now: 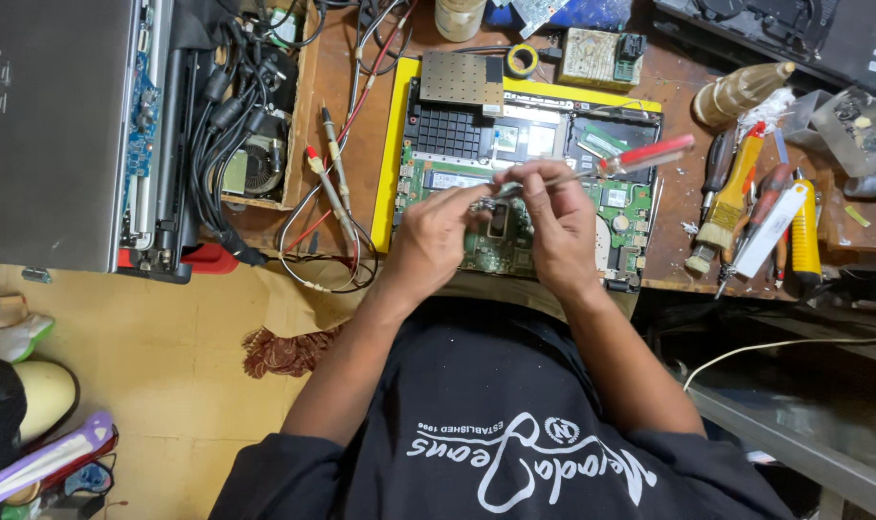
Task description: The person works on a disassembled laptop motherboard, using a screwdriver to remove and install screws on a small component and a metal heat sink. They handle the component and heat sink by hand, placing them onto the board and adjusting their positions.
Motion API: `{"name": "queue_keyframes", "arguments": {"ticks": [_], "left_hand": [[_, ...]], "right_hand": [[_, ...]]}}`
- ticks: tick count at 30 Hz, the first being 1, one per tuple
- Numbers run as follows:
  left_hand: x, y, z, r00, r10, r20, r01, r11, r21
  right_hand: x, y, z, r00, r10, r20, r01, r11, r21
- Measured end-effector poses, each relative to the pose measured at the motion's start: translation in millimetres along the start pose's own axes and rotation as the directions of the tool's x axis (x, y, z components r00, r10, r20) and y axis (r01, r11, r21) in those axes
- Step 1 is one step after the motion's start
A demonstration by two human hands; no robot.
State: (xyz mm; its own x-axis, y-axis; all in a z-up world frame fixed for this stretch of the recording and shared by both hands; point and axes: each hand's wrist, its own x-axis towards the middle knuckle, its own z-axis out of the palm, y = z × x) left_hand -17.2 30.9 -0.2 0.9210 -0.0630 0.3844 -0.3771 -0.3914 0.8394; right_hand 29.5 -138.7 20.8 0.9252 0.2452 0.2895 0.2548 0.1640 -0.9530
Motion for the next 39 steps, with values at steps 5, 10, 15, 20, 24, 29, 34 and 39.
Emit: {"name": "queue_keyframes", "arguments": {"ticks": [5,10,15,20,24,29,34,39], "left_hand": [[10,-1,12,1.000,0.012,0.028,-0.011,0.999,-0.039],[11,-11,26,1.000,-0.004,-0.001,0.004,0.999,-0.045],[19,10,21,0.999,-0.009,-0.038,0.004,0.991,-0.136],[20,24,15,0.998,0.005,-0.062,-0.013,0.992,-0.126],[18,23,14,0.996,0.014,-0.087,-0.024,0.994,-0.109],[15,26,12,0.993,0.053,-0.108,-0.063,0.994,-0.085],[17,41,6,0.992,0.060,-0.110,-0.069,0.994,-0.082],[13,44,5,0.992,0.013,-0.129,-0.031,0.990,-0.138]], "right_hand": [[-15,13,-29,0.984,0.110,-0.137,-0.113,0.993,-0.016],[-26,26,-43,0.965,0.180,-0.190,-0.162,0.981,0.107],[-29,21,-40,0.958,0.186,-0.217,-0.142,0.968,0.206],[-28,22,-43,0.963,0.170,-0.212,-0.119,0.965,0.233],[-28,21,-44,0.963,0.159,-0.218,-0.108,0.967,0.229],[-29,22,-44,0.968,0.108,-0.225,-0.068,0.982,0.178],[-29,21,-50,0.978,0.030,-0.204,-0.021,0.999,0.046],[-26,4,-41,0.982,-0.066,-0.180,0.056,0.997,-0.059]]}}
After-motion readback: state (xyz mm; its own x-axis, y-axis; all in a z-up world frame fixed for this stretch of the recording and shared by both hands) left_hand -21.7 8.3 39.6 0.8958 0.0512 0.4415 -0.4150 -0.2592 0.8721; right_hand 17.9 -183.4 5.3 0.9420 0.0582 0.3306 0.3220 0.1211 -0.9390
